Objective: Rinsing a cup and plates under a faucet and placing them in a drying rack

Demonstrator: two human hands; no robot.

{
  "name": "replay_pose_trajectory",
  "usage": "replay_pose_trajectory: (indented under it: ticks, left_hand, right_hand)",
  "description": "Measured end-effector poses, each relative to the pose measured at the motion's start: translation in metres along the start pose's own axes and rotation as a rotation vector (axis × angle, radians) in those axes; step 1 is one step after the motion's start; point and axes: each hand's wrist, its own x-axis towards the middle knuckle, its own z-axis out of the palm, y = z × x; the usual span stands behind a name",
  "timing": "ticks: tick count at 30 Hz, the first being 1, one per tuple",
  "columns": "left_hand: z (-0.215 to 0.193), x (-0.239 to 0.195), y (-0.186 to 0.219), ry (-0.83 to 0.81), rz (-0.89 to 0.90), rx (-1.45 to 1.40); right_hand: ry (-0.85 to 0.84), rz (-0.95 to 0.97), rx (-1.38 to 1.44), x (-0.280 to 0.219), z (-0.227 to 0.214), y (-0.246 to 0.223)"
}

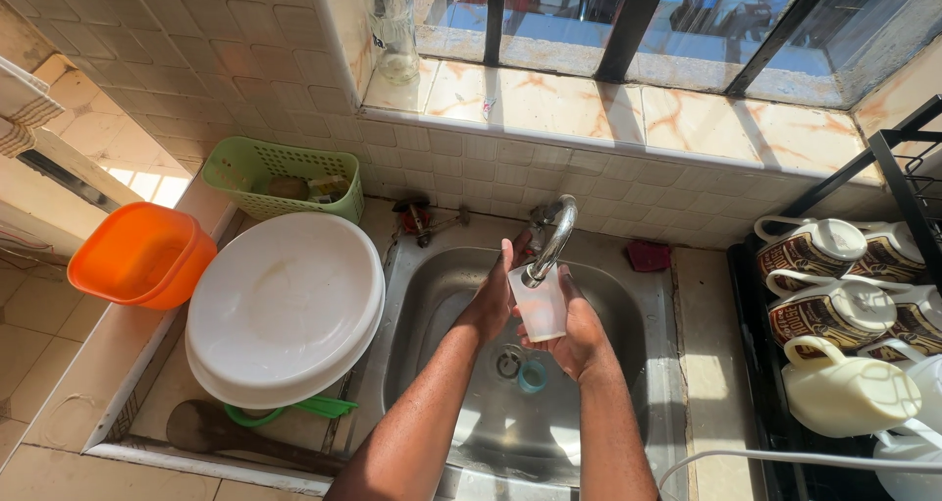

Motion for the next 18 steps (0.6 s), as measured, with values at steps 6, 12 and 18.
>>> replay_pose_trajectory:
  ticks: [6, 12, 18]
  left_hand:
    - [0.02, -0.021, 0.018, 0.139, -0.127, 0.016]
    - [-0.045, 0.056, -0.064, 0.323, -0.191, -0.231]
    - [-0.006, 0.007, -0.008, 0.516, -0.234, 0.59]
  right_hand:
    - [0.009, 0.01, -0.031, -0.006, 0.004, -0.001]
    - [0.001, -0.069, 0.012, 0.008, 0.003, 0.019]
    - [0.199, -0.139, -0.09, -0.034, 0.065, -0.003]
